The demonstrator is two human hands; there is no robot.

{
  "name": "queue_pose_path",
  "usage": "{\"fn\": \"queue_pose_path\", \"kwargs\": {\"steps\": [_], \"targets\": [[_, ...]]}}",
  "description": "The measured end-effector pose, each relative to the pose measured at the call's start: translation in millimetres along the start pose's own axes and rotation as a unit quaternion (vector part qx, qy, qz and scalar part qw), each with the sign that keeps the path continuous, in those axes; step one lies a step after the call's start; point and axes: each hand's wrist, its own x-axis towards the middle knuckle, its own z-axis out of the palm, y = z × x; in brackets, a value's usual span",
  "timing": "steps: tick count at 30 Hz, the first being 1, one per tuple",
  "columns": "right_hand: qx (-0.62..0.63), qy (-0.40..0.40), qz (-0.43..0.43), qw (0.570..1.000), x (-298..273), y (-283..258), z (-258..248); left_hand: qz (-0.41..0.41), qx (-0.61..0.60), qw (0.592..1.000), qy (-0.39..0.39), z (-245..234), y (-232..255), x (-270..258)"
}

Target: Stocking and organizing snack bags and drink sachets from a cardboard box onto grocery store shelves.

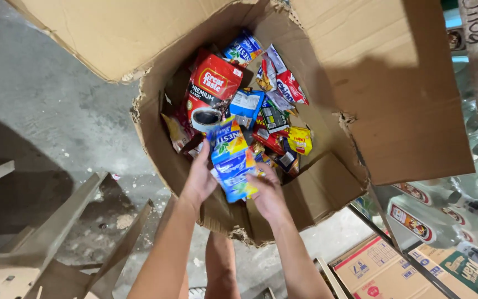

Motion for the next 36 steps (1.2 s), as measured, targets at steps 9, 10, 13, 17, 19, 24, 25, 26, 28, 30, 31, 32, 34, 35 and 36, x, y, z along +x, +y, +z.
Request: {"fn": "queue_pose_path", "kwargs": {"steps": [9, 10, 13, 17, 19, 24, 25, 26, 28, 30, 31, 32, 34, 35, 36], "targets": [[-0.225, -0.089, 0.093, 0.966, -31.1, 16.0, -35.8, 0.139, 0.148, 0.978, -0.037, -17.6, 18.6, -2.5], [-0.225, -0.09, 0.094, 0.966, -34.0, 13.6, -27.8, 0.14, 0.149, 0.978, -0.035, -30.6, 11.7, -0.8], [-0.379, -0.038, 0.102, 0.919, -34.2, 3.0, -8.9, 0.258, 0.282, 0.923, -0.044, -54.1, -2.1, 6.8], [-0.529, -0.009, -0.02, 0.849, -33.9, -9.4, 4.6, 0.285, 0.376, 0.882, -0.018, -26.0, -5.8, -22.3], [-0.541, -0.019, -0.085, 0.837, -27.8, -12.5, 4.8, 0.269, 0.357, 0.894, -0.018, 1.9, -2.1, -39.4], [-0.473, -0.051, -0.065, 0.877, -10.3, -30.5, 4.7, 0.258, 0.322, 0.906, -0.091, 48.4, 14.5, -44.9], [-0.474, -0.054, -0.063, 0.877, -12.0, -38.5, 13.7, 0.259, 0.321, 0.907, -0.089, 53.7, 21.1, -43.3], [-0.423, -0.059, -0.054, 0.903, -13.2, -46.5, 22.6, 0.229, 0.287, 0.928, -0.064, 58.9, 27.9, -41.2], [-0.374, -0.065, -0.044, 0.924, -14.6, -62.1, 37.1, 0.199, 0.249, 0.947, -0.039, 60.0, 34.2, -35.9], [-0.291, -0.08, -0.061, 0.951, -15.4, -75.9, 50.2, 0.172, 0.345, 0.922, 0.027, 50.8, 34.5, -31.8], [-0.292, -0.079, -0.058, 0.951, -10.5, -79.0, 50.2, 0.17, 0.344, 0.923, 0.028, 48.0, 31.1, -36.7], [-0.266, -0.08, -0.058, 0.959, -5.6, -82.3, 50.0, 0.127, 0.363, 0.923, -0.009, 45.6, 27.5, -41.5], [-0.237, -0.077, -0.055, 0.967, -1.9, -82.9, 43.3, 0.08, 0.382, 0.92, -0.045, 37.1, 17.8, -48.3], [-0.226, -0.079, -0.043, 0.97, 2.3, -82.3, 38.4, 0.096, 0.393, 0.909, -0.105, 32.3, 14.2, -47.2], [-0.216, -0.081, -0.032, 0.973, 6.5, -81.9, 33.9, 0.112, 0.402, 0.894, -0.166, 27.9, 10.7, -46.2]]}}
